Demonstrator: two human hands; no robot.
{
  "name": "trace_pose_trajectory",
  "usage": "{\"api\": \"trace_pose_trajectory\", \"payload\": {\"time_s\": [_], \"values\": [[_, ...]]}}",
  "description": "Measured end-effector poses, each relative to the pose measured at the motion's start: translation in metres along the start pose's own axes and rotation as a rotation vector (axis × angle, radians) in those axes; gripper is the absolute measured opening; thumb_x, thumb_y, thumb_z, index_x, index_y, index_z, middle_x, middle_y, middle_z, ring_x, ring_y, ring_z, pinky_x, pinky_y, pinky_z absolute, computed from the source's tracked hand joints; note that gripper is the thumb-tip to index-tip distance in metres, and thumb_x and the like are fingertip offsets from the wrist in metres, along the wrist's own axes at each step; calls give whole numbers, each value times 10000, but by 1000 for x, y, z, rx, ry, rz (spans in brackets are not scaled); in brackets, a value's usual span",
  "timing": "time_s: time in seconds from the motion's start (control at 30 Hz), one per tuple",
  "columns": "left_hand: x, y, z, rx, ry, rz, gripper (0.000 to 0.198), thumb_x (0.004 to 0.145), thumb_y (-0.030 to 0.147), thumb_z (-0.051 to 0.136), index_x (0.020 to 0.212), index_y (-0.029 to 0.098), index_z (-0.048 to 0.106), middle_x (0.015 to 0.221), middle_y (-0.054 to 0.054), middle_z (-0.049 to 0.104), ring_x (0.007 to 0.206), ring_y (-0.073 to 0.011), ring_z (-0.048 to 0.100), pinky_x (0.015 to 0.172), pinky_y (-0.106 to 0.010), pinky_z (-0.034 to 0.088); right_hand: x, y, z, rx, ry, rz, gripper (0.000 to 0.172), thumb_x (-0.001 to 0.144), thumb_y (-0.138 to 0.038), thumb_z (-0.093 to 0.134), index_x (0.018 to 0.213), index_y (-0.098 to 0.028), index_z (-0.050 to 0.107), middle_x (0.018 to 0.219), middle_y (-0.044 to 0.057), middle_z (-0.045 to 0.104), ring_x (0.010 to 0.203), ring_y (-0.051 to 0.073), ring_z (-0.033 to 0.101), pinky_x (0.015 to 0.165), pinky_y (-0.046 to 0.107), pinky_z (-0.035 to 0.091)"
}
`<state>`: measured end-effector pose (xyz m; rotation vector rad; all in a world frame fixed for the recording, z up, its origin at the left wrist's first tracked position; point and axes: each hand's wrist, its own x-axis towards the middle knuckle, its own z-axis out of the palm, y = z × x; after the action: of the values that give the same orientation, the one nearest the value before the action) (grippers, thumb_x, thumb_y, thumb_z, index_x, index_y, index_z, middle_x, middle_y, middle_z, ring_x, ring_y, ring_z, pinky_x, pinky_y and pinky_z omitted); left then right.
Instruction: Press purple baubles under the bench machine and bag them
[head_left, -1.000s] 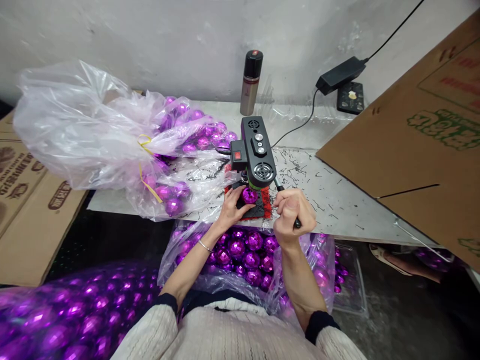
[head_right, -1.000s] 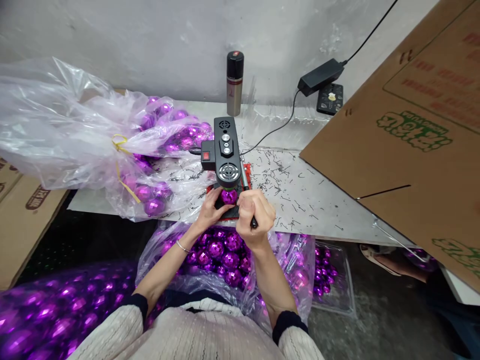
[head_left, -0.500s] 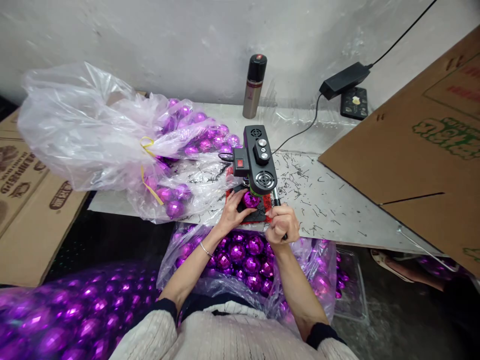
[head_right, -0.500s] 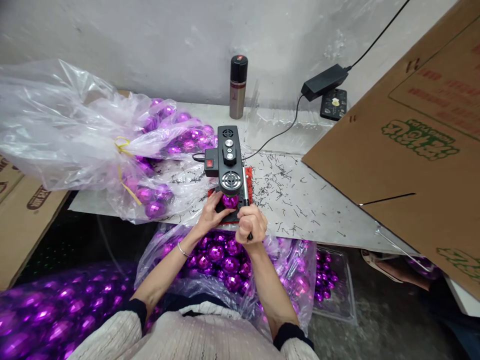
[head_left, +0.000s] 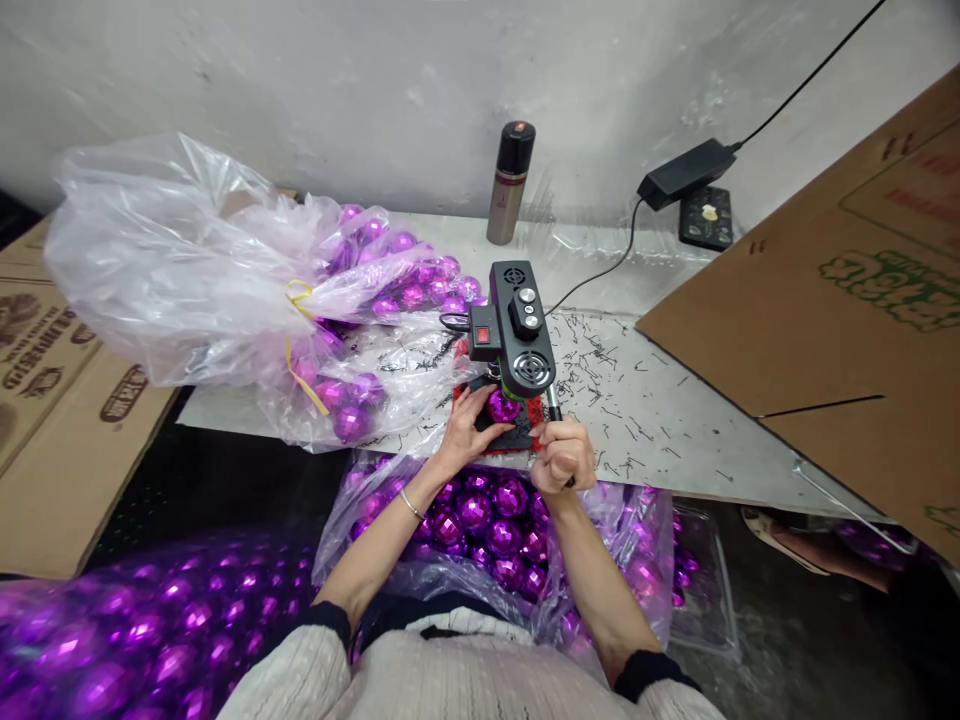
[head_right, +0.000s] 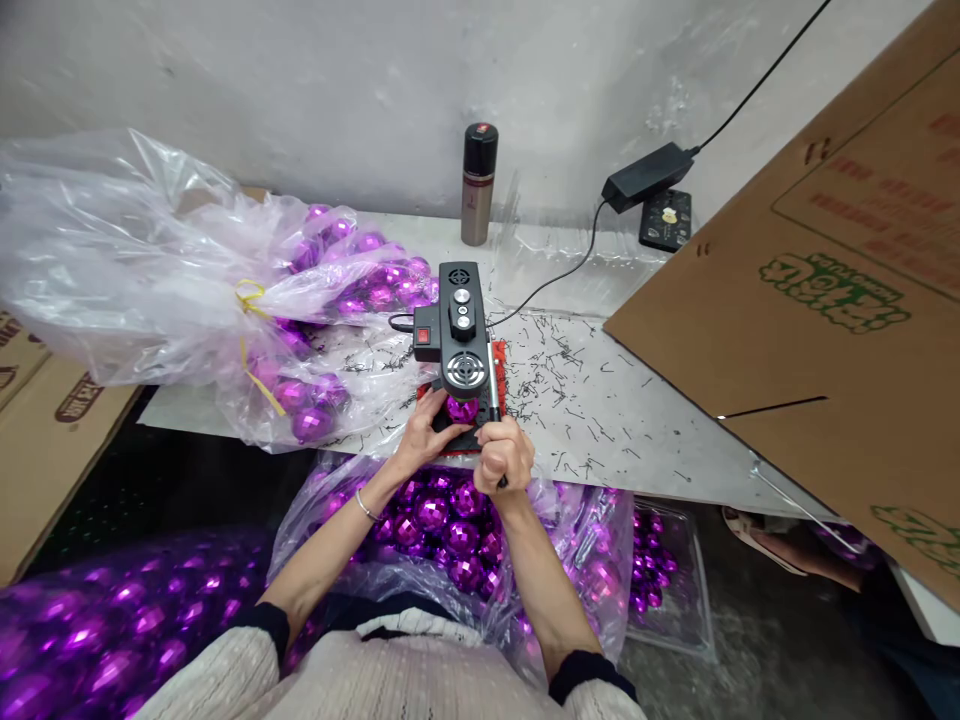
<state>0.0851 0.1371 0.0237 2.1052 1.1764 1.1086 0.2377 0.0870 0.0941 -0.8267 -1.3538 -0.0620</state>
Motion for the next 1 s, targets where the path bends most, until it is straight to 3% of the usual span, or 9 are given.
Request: {"api": "trace_pose_trajectory", "payload": {"time_s": [0.23,0.37,0.53,0.7,0.83,0.9,1.0], "values": [[1,1,-1,-26,6,16,659,900,493,816,1448,196,602,1377,-165,728,1316,-321,686,1206,-555,479,-7,7,3,40,37,30,352,1062,-346,392,741,-258,508,685,-7,566,568,171,608,505,351,539],[4,4,-2,-27,-13,-23,642,900,486,816,1433,194,610,1390,-169,723,1335,-326,678,1204,-559,478,-7,8,3,-43,50,-26,368,1071,-336,378,726,-254,481,665,-20,561,551,165,642,564,364,550],[6,7,-4,-21,-20,-49,609,895,436,825,1416,197,619,1382,-169,729,1330,-329,684,1193,-568,486,-5,6,0,-117,-57,-104,387,1085,-316,363,719,-240,461,695,-19,590,573,151,686,608,348,536],[8,5,-1,-20,-6,-38,644,879,430,843,1421,173,611,1404,-182,718,1341,-330,678,1215,-578,461,28,-15,0,-89,9,16,395,1061,-269,432,668,-236,466,655,-10,589,561,136,598,532,309,454],[7,8,0,-113,21,-91,654,886,448,837,1439,181,611,1423,-176,709,1354,-319,671,1220,-554,468,66,-38,3,-91,10,160,429,1074,-294,449,651,-229,478,618,-20,544,575,128,567,568,306,452],[0,12,-9,-155,66,-127,675,894,470,825,1458,173,604,1441,-177,698,1366,-314,664,1204,-513,497,74,-43,4,-117,-2,203,468,1087,-358,433,637,-233,466,614,-18,518,588,134,572,588,318,467],[-24,21,-42,-179,65,-170,695,911,514,795,1487,181,596,1467,-158,685,1336,-296,685,1167,-453,541,71,-42,4,-146,-4,233,507,1089,-451,416,636,-239,498,620,-13,486,605,146,577,602,344,489]]}}
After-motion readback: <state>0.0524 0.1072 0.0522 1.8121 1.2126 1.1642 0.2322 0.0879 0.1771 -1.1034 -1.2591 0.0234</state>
